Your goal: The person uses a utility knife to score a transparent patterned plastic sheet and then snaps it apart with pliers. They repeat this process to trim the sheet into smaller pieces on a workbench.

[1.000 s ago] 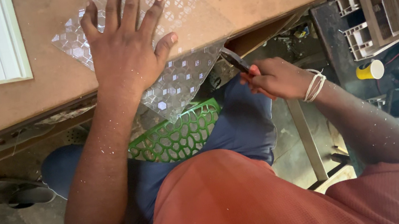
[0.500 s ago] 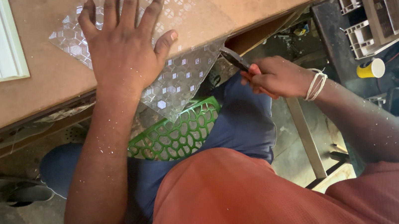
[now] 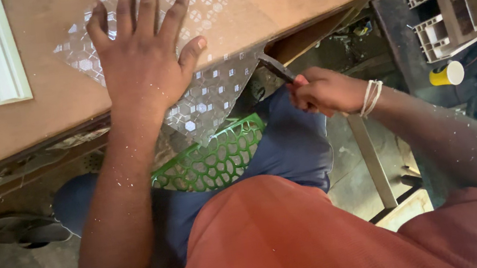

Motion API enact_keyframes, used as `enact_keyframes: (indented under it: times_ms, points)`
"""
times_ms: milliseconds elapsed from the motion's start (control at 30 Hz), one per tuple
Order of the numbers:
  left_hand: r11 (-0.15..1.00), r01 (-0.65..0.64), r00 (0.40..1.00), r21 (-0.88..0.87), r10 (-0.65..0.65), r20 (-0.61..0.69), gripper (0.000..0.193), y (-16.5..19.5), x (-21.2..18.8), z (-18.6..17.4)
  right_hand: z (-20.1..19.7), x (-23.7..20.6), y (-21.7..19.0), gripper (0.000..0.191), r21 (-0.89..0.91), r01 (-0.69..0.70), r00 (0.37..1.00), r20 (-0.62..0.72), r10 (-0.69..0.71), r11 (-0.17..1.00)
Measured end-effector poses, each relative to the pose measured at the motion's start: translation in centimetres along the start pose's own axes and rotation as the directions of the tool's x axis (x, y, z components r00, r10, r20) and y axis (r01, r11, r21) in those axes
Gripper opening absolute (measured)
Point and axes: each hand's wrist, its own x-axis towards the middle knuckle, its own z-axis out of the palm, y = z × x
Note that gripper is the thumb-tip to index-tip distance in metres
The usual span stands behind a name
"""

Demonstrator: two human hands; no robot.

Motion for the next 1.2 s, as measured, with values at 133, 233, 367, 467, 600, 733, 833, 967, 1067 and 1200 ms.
enact_keyframes:
  times_ms: [133, 233, 367, 467, 600, 733, 833, 967, 1067, 1200]
  points:
    - [1.0, 0.002, 1.0, 0.018, -0.002, -0.009, 0.05, 0.1, 0.1, 0.0, 0.5, 0.3, 0.8, 0.027, 0.075, -0.051, 0.997, -0.054, 0.055, 0.996]
    - [1.0, 0.014, 1.0, 0.004, -0.014, 0.018, 0.052, 0.0, 0.2, 0.0, 0.7, 0.6, 1.1, 0.017, 0.14, -0.071, 0.996, -0.037, 0.077, 0.988]
    - [1.0, 0.004, 1.0, -0.004, -0.003, 0.015, 0.053, 0.0, 0.3, -0.2, 0.7, 0.9, 1.4, 0.016, 0.172, -0.039, 0.999, -0.013, 0.042, 0.984]
    - [1.0, -0.001, 1.0, 0.001, 0.001, 0.014, 0.054, 0.0, 0.5, -0.2, 0.9, 0.9, 1.8, 0.012, 0.236, -0.035, 0.999, -0.011, 0.039, 0.971]
    - [1.0, -0.004, 1.0, -0.004, 0.004, 0.015, 0.054, 0.0, 0.5, -0.2, 1.3, 1.0, 2.2, 0.012, 0.274, -0.063, 0.998, -0.003, 0.066, 0.96]
    - [1.0, -0.005, 1.0, 0.011, 0.004, 0.013, 0.053, 0.0, 0.4, -0.1, 1.6, 1.1, 2.3, 0.011, 0.292, -0.04, 0.999, -0.012, 0.045, 0.956]
    - [1.0, -0.005, 1.0, 0.01, 0.005, 0.008, 0.052, 0.1, 0.4, -0.1, 1.6, 1.2, 2.4, 0.006, 0.228, 0.012, 0.999, -0.031, -0.005, 0.974]
    - [1.0, -0.012, 1.0, 0.011, 0.012, 0.008, 0.052, 0.1, 0.3, -0.2, 1.6, 1.5, 2.8, 0.01, 0.203, 0.052, 0.998, -0.029, -0.047, 0.978]
    - [1.0, -0.016, 1.0, 0.019, 0.016, 0.014, 0.052, 0.0, 0.3, -0.3, 1.6, 1.9, 3.3, 0.011, 0.197, 0.072, 0.997, -0.025, -0.069, 0.978]
    - [0.999, -0.022, 0.999, 0.031, 0.021, 0.033, 0.052, 0.1, 0.5, -0.3, 1.5, 2.4, 4.1, 0.016, 0.129, 0.102, 0.994, -0.048, -0.096, 0.986]
